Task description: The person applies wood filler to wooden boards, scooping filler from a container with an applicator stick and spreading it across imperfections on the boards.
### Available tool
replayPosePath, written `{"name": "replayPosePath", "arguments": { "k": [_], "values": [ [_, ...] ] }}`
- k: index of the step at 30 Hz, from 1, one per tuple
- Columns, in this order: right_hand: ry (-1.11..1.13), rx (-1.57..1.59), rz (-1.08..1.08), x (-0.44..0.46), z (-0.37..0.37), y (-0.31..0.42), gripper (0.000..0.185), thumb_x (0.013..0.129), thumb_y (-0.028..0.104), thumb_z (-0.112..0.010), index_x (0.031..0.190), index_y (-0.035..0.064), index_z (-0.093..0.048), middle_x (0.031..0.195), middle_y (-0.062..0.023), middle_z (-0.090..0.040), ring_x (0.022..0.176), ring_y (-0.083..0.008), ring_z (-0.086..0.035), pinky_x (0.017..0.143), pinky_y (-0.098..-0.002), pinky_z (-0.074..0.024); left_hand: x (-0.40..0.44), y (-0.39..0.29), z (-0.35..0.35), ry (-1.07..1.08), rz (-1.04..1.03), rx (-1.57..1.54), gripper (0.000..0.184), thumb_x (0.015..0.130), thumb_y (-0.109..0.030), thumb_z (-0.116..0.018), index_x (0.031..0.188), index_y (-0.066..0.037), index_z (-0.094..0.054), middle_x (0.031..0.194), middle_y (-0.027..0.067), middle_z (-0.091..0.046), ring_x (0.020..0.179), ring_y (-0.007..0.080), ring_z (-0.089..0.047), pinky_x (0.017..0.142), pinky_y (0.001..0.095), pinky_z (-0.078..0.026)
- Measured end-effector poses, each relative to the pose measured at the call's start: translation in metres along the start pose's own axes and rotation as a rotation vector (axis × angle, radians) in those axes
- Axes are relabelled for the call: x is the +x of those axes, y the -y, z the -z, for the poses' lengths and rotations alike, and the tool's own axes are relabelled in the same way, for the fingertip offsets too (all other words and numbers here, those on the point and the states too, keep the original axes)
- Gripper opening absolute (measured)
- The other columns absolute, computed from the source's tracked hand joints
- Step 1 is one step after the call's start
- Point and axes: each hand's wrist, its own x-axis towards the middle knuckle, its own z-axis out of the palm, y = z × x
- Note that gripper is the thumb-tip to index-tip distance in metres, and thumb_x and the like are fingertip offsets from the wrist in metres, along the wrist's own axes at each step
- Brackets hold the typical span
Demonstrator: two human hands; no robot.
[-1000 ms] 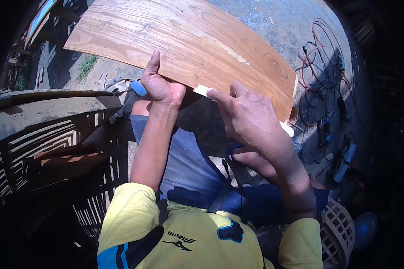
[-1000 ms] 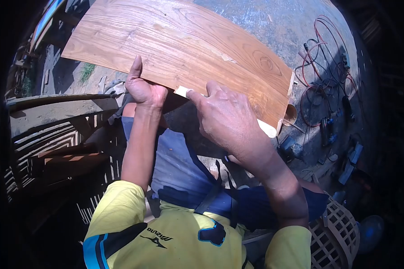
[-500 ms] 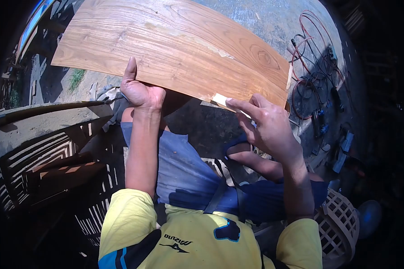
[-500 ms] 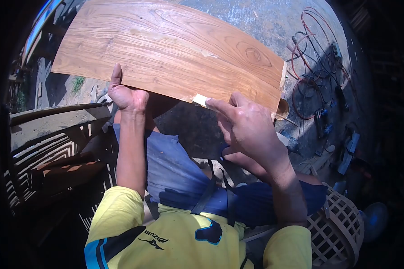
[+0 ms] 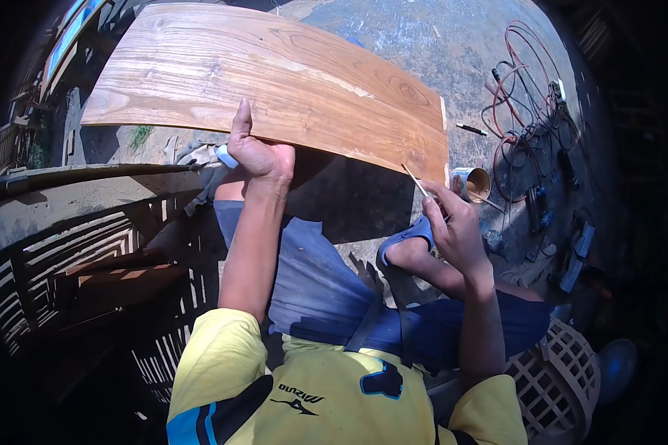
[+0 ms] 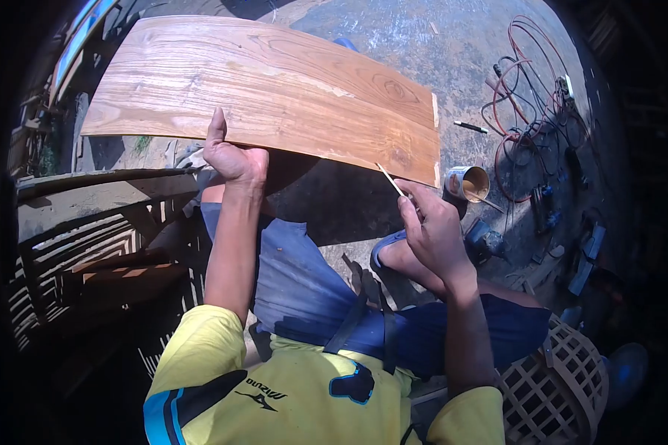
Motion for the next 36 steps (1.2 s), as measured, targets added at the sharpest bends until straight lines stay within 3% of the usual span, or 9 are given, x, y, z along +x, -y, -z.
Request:
{"name": "replayPosePath", "arguments": {
  "k": [4, 6, 12, 15, 18, 20, 23, 25, 36],
  "values": [
    [-0.066, 0.153, -0.074, -0.021, -0.021, -0.01, 0.026, 0.101, 0.007, -0.058, 0.124, 0.0014, -0.068, 0.088, -0.0188, -0.072, 0.077, -0.0304, -0.073, 0.07, -0.0375, -0.0543, -0.015, 0.021, 0.0, 0.01, -0.047, 0.129, 0.049, 0.104, -0.028, -0.056, 0.143, 0.002, -0.052, 0.14, 0.0146, -0.059, 0.132, 0.0279, -0.056, 0.115, 0.0447, -0.041],
    [-0.132, 0.149, -0.02, -0.027, -0.033, -0.016, 0.028, 0.102, 0.007, -0.056, 0.128, -0.0003, -0.066, 0.077, -0.0119, -0.068, 0.07, -0.0206, -0.069, 0.068, -0.0333, -0.054, -0.024, 0.031, -0.002, 0.03, -0.011, 0.154, 0.049, 0.105, -0.03, -0.054, 0.144, 0.002, -0.051, 0.141, 0.0143, -0.058, 0.133, 0.0272, -0.055, 0.116, 0.0434, -0.04],
    [-0.195, 0.324, -0.114, -0.035, -0.063, -0.048, 0.029, 0.103, 0.011, -0.058, 0.129, 0.0027, -0.067, 0.082, -0.0098, -0.072, 0.071, -0.0153, -0.069, 0.065, -0.0302, -0.0522, -0.024, 0.052, 0.008, -0.097, -0.111, 0.404, 0.047, 0.104, -0.03, -0.058, 0.138, 0.004, -0.056, 0.136, 0.0122, -0.061, 0.129, 0.0221, -0.057, 0.112, 0.0383, -0.043],
    [-0.225, 0.349, -0.154, -0.043, -0.071, -0.054, 0.03, 0.103, 0.014, -0.059, 0.129, 0.0036, -0.067, 0.081, -0.0078, -0.071, 0.07, -0.0134, -0.067, 0.064, -0.0296, -0.0514, -0.019, 0.027, 0.015, -0.02, -0.042, 0.617, 0.016, 0.096, -0.012, -0.066, 0.103, 0.001, -0.07, 0.1, 0.0059, -0.067, 0.095, 0.0152, -0.063, 0.092, 0.0296, -0.048],
    [-0.158, 0.396, -0.255, -0.043, -0.061, -0.038, 0.03, 0.1, 0.017, -0.061, 0.128, 0.0086, -0.069, 0.088, -0.0142, -0.074, 0.076, -0.026, -0.073, 0.071, -0.0387, -0.0552, -0.025, -0.005, 0.015, -0.009, 0.087, 0.622, 0.009, 0.089, -0.004, -0.068, 0.08, -0.004, -0.07, 0.078, 0.0026, -0.063, 0.075, 0.0133, -0.059, 0.078, 0.0275, -0.047],
    [-0.2, 0.427, -0.168, -0.041, -0.069, -0.025, 0.033, 0.099, 0.016, -0.064, 0.13, 0.0084, -0.068, 0.09, -0.0163, -0.072, 0.078, -0.0285, -0.071, 0.069, -0.0405, -0.0539, -0.01, -0.032, 0.068, 0.062, 0.193, 0.601, 0.003, 0.088, -0.006, -0.073, 0.088, -0.003, -0.072, 0.085, 0.0043, -0.067, 0.085, 0.0156, -0.065, 0.084, 0.0329, -0.052],
    [-0.213, 0.311, -0.01, -0.039, -0.089, -0.009, 0.036, 0.096, 0.012, -0.068, 0.131, 0.0077, -0.068, 0.085, -0.016, -0.064, 0.074, -0.032, -0.066, 0.067, -0.0435, -0.0525, -0.066, -0.038, 0.015, -0.242, 0.116, 0.456, 0.011, 0.091, -0.007, -0.074, 0.099, 0.0, -0.074, 0.096, 0.0067, -0.072, 0.099, 0.0172, -0.069, 0.096, 0.0357, -0.054],
    [-0.16, 0.302, -0.021, -0.041, -0.099, 0.0, 0.037, 0.096, 0.01, -0.068, 0.133, 0.0063, -0.068, 0.087, -0.0163, -0.065, 0.074, -0.0304, -0.066, 0.068, -0.0412, -0.0522, -0.068, -0.054, 0.049, -0.134, 0.161, 0.451, 0.019, 0.094, -0.006, -0.073, 0.11, 0.004, -0.073, 0.107, 0.0106, -0.074, 0.108, 0.0187, -0.07, 0.104, 0.0358, -0.053],
    [-0.09, 0.251, -0.005, -0.034, -0.168, 0.01, 0.038, 0.096, 0.008, -0.066, 0.134, 0.0084, -0.065, 0.09, -0.0172, -0.057, 0.073, -0.0356, -0.065, 0.066, -0.0465, -0.0539, -0.073, -0.065, 0.079, -0.132, 0.101, 0.481, 0.019, 0.094, 0.002, -0.069, 0.113, 0.008, -0.071, 0.111, 0.0156, -0.074, 0.106, 0.0198, -0.071, 0.101, 0.0336, -0.056]
  ]
}}
